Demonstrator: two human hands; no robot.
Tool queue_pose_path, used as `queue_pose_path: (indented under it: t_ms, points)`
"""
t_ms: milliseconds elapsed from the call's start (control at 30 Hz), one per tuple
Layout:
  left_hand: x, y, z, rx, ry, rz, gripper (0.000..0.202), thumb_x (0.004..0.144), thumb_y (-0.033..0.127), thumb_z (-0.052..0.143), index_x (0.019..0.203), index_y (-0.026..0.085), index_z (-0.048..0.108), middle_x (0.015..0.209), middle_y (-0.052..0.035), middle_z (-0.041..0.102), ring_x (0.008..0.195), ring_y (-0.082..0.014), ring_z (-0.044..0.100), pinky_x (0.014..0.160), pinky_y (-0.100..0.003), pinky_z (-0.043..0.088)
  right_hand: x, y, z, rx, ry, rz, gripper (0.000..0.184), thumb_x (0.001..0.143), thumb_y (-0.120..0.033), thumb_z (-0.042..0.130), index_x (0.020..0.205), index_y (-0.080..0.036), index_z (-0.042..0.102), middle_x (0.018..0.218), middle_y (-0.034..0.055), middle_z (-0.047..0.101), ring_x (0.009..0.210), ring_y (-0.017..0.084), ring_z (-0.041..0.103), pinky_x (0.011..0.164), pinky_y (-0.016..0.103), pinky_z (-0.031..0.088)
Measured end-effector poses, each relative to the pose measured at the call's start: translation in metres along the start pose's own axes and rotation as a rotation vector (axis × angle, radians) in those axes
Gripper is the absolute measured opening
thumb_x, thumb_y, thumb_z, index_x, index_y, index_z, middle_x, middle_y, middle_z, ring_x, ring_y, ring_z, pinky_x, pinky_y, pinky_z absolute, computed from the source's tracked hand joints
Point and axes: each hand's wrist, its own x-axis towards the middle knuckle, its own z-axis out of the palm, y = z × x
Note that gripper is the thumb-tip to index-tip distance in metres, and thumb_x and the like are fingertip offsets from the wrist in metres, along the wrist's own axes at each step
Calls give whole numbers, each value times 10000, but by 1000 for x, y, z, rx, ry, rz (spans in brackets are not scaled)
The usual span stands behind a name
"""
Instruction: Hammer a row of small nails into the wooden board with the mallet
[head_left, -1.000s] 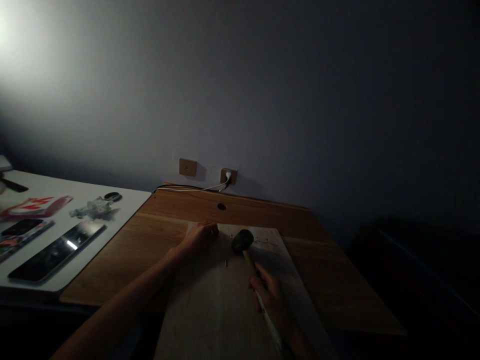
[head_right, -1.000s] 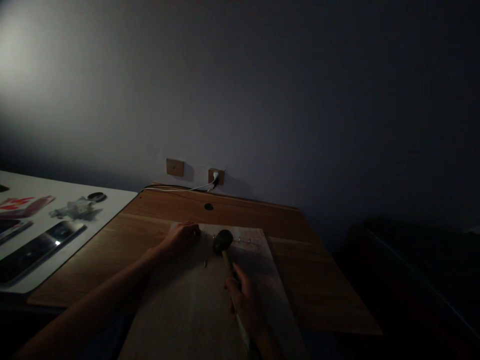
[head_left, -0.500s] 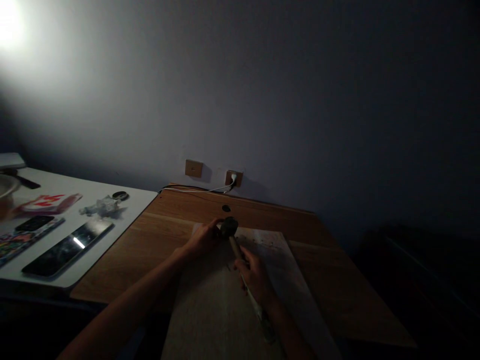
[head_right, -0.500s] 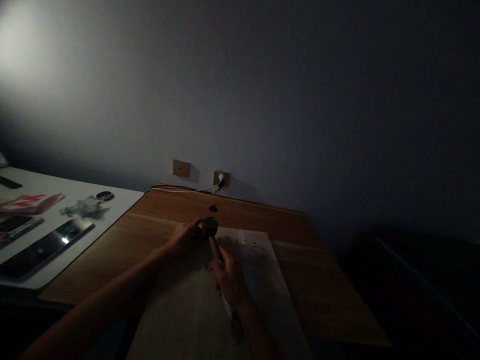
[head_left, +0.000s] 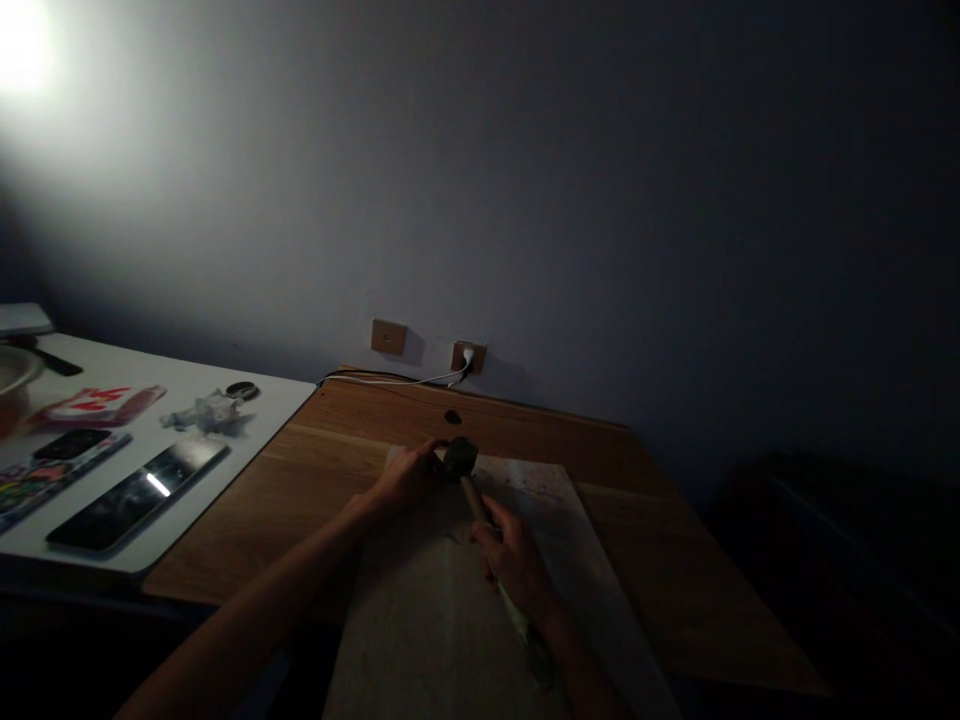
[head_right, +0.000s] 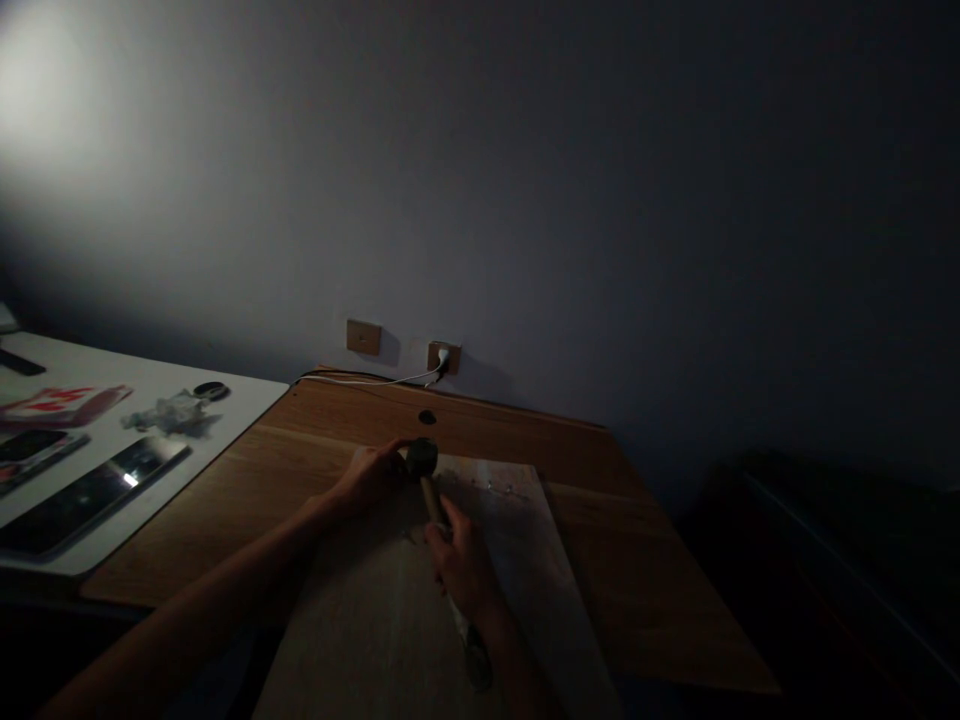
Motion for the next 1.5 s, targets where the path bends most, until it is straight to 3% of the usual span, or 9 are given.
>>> queue_pose_path:
  t_ms: [167, 300, 400, 533, 767, 1033, 1167, 1400, 1500]
  points:
    - [-14, 15, -18, 124, -11, 192, 253, 802, 230, 703, 1045, 183, 647, 971, -57, 663, 855, -186, 633, 749, -269, 489, -17, 20, -12, 59, 32, 34, 645, 869, -406, 527, 1449, -126, 499, 766, -13, 611, 385, 65, 439, 330, 199, 324]
    - [-34, 43, -25, 82, -275, 369, 137, 863, 224, 665, 998, 199, 677, 1040, -60, 622, 914, -180, 606, 795, -259, 488, -35, 46, -21, 79, 47, 78, 687, 877, -434, 547, 1477, -110, 467, 705, -29, 594, 406, 72, 446, 364, 199, 337]
    - [-43, 52, -16, 21, -342, 401, 109, 941, 200, 570, 962, 201, 678, 1057, -65, 620, 964, -179, 604, 840, -257, 483, -41, 54, -22, 99, 47, 104, 715, 852, -476, 568, 1460, -111, 479, 719, -30, 585, 409, 73, 447, 359, 202, 336]
    - [-42, 40, -9, 59, -294, 346, 155, 976, 216, 515, 953, 183, 665, 1003, -74, 623, 859, -168, 600, 773, -261, 475, -41, 51, -21, 158, 51, 107, 700, 837, -510, 559, 1416, -120, 508, 782, -17, 584, 401, 57, 433, 347, 200, 320]
    - [-26, 10, -37, 325, -140, 238, 200, 963, 146, 454, 930, 160, 650, 917, -79, 642, 820, -178, 584, 728, -270, 437, -42, 45, -22, 196, 51, 117, 720, 815, -555, 584, 1387, -125, 500, 792, -29, 558, 397, 49, 428, 337, 196, 329]
    - [-17, 22, -43, 446, -165, 298, 255, 961, 106, 474, 775, 174, 634, 867, -69, 604, 815, -187, 552, 752, -282, 437, -44, 45, -21, 220, 49, 118, 683, 821, -552, 592, 1375, -161, 514, 789, -34, 565, 396, 53, 424, 334, 195, 329]
    - [-10, 25, -40, 408, -188, 305, 263, 914, 44, 487, 741, 178, 633, 845, -64, 606, 814, -185, 570, 740, -271, 439, -42, 49, -21, 226, 63, 134, 747, 806, -568, 606, 1416, -156, 484, 817, -19, 591, 396, 57, 435, 332, 200, 324]
    - [-8, -8, -24, 120, -96, 139, 181, 864, 121, 591, 956, 180, 734, 918, -56, 716, 834, -174, 673, 755, -244, 481, -42, 47, -18, 201, 65, 99, 685, 835, -524, 606, 1403, -147, 538, 802, -4, 609, 397, 54, 431, 347, 198, 322]
    - [-10, -14, -22, 47, -80, 149, 185, 856, 162, 613, 973, 178, 756, 959, -69, 726, 866, -180, 687, 790, -253, 496, -38, 35, -13, 200, 42, 88, 645, 846, -507, 592, 1390, -162, 549, 830, -2, 611, 395, 52, 434, 340, 197, 318]
